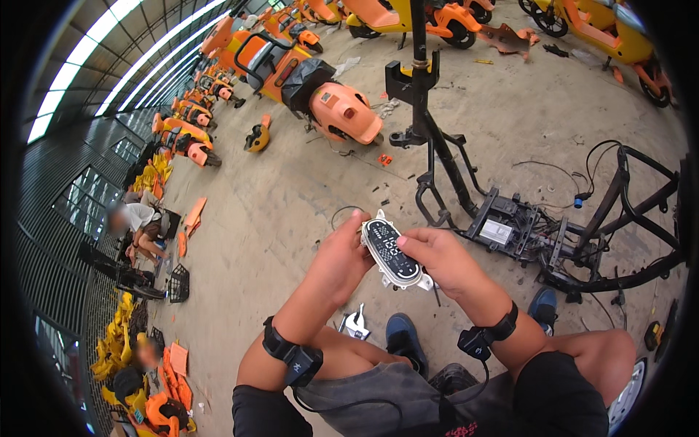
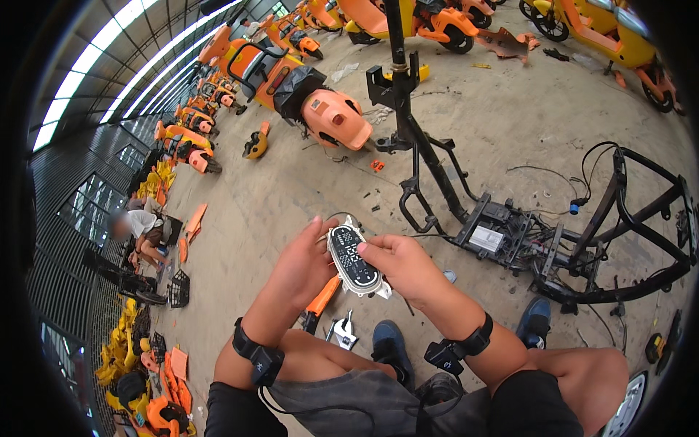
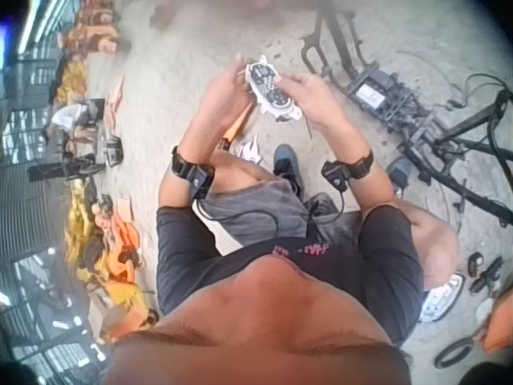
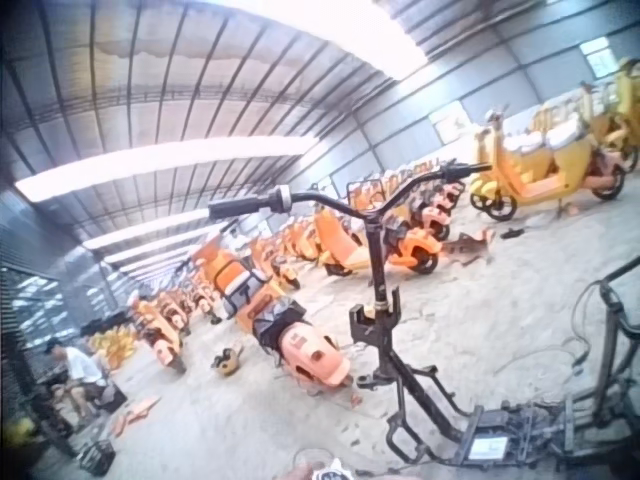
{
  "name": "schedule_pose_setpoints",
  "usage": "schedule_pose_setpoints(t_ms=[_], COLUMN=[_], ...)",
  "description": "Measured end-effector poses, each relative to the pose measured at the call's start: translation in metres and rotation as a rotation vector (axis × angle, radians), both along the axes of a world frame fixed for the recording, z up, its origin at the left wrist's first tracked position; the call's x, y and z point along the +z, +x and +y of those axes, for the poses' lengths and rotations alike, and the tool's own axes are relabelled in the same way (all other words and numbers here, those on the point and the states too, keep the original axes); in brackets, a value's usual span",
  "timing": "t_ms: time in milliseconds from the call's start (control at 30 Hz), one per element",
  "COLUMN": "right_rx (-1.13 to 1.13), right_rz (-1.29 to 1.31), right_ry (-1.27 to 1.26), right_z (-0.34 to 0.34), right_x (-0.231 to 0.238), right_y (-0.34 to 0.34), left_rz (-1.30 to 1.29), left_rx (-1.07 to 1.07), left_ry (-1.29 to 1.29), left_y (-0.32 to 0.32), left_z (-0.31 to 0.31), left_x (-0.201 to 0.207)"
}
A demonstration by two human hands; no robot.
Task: The person assembles a scooter digital display unit by hand, using a screwdriver to fasten screws into the casing. They then attach a black plastic cover to the display and inspect the assembled unit.
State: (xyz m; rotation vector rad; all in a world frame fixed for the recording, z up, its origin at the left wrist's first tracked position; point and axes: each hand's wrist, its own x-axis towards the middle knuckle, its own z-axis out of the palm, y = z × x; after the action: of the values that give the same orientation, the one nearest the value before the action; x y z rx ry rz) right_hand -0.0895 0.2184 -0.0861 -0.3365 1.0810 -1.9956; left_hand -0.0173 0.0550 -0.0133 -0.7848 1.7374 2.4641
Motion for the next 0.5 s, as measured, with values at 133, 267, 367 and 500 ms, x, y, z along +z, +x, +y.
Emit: schedule_pose_setpoints(t_ms=[133,267,367,500], right_rx=[-0.039,-0.049,-0.030,-0.011], right_rz=[-0.134,-0.324,-0.449,-0.567], right_ry=[-0.080,-0.169,-0.281,-0.407], right_z=[0.006,0.017,0.021,0.024], right_x=[0.004,0.018,0.025,0.032], right_y=[-0.004,-0.003,0.005,0.017], left_rz=[0.102,0.450,0.579,0.628], left_rx=[0.000,-0.254,-0.368,-0.395], left_ry=[-0.488,-0.825,-1.005,-1.060], left_y=[0.007,0.015,0.019,0.020], left_z=[0.010,0.015,0.014,0.009], left_x=[0.001,0.005,0.005,0.008])
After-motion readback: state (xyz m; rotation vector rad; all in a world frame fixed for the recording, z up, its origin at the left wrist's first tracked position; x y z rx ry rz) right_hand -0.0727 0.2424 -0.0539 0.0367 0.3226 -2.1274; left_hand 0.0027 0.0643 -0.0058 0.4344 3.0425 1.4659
